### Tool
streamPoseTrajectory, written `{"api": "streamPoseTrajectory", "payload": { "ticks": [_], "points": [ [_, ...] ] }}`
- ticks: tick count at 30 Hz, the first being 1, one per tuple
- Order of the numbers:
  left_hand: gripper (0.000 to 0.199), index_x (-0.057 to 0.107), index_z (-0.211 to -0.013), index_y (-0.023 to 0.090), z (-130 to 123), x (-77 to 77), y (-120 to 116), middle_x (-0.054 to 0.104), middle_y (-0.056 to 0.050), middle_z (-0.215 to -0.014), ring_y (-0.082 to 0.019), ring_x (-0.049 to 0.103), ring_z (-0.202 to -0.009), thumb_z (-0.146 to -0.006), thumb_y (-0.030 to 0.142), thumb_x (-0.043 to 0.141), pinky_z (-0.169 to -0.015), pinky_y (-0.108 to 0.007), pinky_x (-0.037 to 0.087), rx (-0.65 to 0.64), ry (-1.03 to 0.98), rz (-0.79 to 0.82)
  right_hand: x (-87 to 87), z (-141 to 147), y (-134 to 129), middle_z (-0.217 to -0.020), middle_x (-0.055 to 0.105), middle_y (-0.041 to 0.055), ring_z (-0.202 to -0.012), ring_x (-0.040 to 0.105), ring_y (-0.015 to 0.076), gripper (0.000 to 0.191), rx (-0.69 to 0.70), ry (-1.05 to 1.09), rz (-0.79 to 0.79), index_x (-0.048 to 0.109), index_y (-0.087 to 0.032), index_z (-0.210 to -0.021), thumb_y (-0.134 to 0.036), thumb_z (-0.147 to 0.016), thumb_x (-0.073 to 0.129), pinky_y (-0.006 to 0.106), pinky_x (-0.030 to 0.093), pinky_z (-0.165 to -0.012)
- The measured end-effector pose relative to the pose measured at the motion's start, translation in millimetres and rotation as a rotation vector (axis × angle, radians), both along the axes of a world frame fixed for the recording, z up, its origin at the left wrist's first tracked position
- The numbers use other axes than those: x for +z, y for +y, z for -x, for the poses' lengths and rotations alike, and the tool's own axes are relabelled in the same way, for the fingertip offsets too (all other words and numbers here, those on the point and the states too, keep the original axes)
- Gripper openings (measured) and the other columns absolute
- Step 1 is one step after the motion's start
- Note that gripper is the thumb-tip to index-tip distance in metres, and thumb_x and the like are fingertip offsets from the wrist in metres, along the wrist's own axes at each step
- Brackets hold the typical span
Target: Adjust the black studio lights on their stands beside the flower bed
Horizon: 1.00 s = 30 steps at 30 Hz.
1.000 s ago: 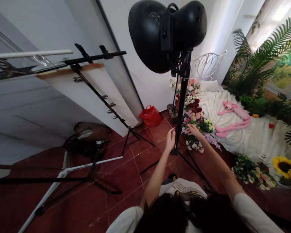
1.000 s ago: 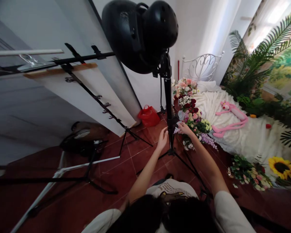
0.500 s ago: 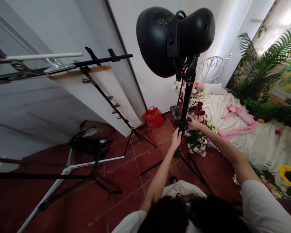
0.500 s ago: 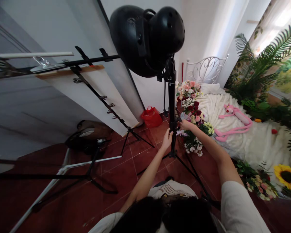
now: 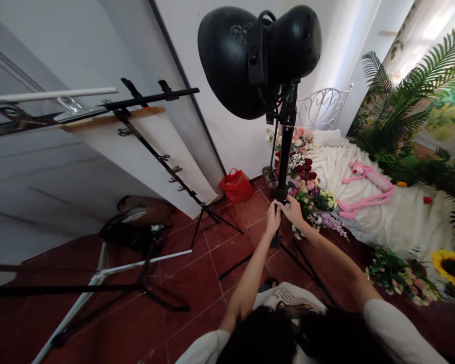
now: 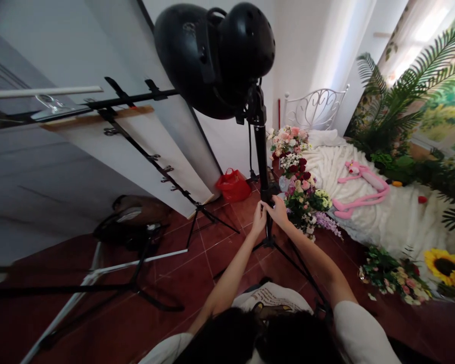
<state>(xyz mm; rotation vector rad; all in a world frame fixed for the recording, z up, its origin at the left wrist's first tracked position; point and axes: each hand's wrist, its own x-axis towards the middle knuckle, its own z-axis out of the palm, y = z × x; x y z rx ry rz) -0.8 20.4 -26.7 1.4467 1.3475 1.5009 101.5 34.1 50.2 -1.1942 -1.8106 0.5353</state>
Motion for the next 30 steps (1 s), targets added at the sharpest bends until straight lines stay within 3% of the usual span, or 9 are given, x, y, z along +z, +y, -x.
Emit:
{"api": "streamPoseTrajectory", "payload": {
  "ticks": [2, 8, 11, 14, 20, 23, 26, 30],
  "points": [
    [0.046, 0.046, -0.126, 0.022, -1.6, -0.9, -1.0, 0.052, -0.010, -0.128, -0.019, 0.046, -0.122, -0.090, 0.049, 0.035, -0.106, -0.038, 0.034, 0.018, -0.014, 0.016, 20.8, 8.1, -0.8, -0.086, 0.067, 0.0078, -0.080, 0.060, 0.0195, 0.035, -0.037, 0.090, 0.001, 0.063, -0.015, -0.088, -0.049, -0.081, 0.054, 0.031, 0.047, -0.077],
    [0.045, 0.050, -0.120, 0.021, -7.8, 2.1, 0.9, 0.057, -0.009, -0.121, -0.020, 0.050, -0.117, -0.089, 0.051, 0.036, -0.103, -0.037, 0.036, 0.092, -0.019, 0.026, 110.1, 17.1, 4.6, -0.086, 0.066, 0.0047, -0.076, 0.059, 0.0157, 0.039, -0.087, 0.238, -0.116, 0.062, -0.015, -0.094, -0.050, -0.078, 0.059, 0.026, 0.046, -0.073],
    [0.045, 0.052, -0.117, 0.020, -12.2, 3.0, 2.9, 0.058, -0.009, -0.117, -0.020, 0.050, -0.113, -0.090, 0.050, 0.033, -0.102, -0.037, 0.036, 0.152, -0.022, 0.013, 125.2, 12.4, 10.1, -0.091, 0.066, 0.0057, -0.083, 0.059, 0.0165, 0.038, -0.029, 0.237, -0.154, 0.062, -0.015, -0.098, -0.049, -0.081, 0.055, 0.027, 0.046, -0.078],
    [0.044, 0.052, -0.118, 0.020, -14.2, 2.7, 3.2, 0.058, -0.010, -0.116, -0.020, 0.050, -0.113, -0.091, 0.049, 0.032, -0.103, -0.037, 0.036, 0.158, -0.003, -0.006, 106.0, -3.3, 14.5, -0.099, 0.066, 0.0070, -0.093, 0.060, 0.0171, 0.038, 0.055, 0.197, -0.148, 0.060, -0.016, -0.106, -0.045, -0.089, 0.043, 0.029, 0.045, -0.085],
    [0.045, 0.051, -0.119, 0.020, -11.5, -0.4, 4.3, 0.057, -0.010, -0.118, -0.020, 0.050, -0.114, -0.090, 0.050, 0.034, -0.103, -0.038, 0.035, 0.146, -0.008, -0.004, 17.9, -43.6, 23.2, -0.103, 0.065, 0.0083, -0.098, 0.060, 0.0184, 0.034, 0.207, 0.016, 0.060, 0.058, -0.018, -0.110, -0.039, -0.091, 0.040, 0.033, 0.045, -0.089],
    [0.047, 0.052, -0.120, 0.019, -10.6, -1.1, 5.1, 0.057, -0.010, -0.118, -0.020, 0.050, -0.115, -0.090, 0.051, 0.035, -0.104, -0.038, 0.035, 0.148, -0.007, 0.003, -16.2, -49.7, 25.1, -0.105, 0.064, 0.0070, -0.101, 0.059, 0.0177, 0.033, 0.249, 0.025, 0.163, 0.057, -0.020, -0.111, -0.039, -0.090, 0.040, 0.033, 0.045, -0.089],
    [0.049, 0.052, -0.119, 0.019, -10.7, -1.7, 5.6, 0.058, -0.010, -0.118, -0.020, 0.050, -0.115, -0.089, 0.053, 0.035, -0.104, -0.038, 0.035, 0.144, -0.011, 0.011, -34.7, -45.6, 25.1, -0.109, 0.062, 0.0064, -0.104, 0.057, 0.0164, 0.031, 0.245, 0.105, 0.195, 0.055, -0.021, -0.110, -0.039, -0.091, 0.038, 0.032, 0.044, -0.091],
    [0.051, 0.053, -0.119, 0.019, -11.6, -5.0, 6.7, 0.058, -0.011, -0.119, -0.020, 0.050, -0.117, -0.088, 0.055, 0.034, -0.105, -0.038, 0.035, 0.153, -0.013, 0.021, -46.5, -35.0, 26.2, -0.107, 0.062, 0.0064, -0.105, 0.057, 0.0153, 0.031, 0.182, 0.271, 0.177, 0.048, -0.022, -0.113, -0.041, -0.090, 0.039, 0.030, 0.044, -0.091]
  ]
}}
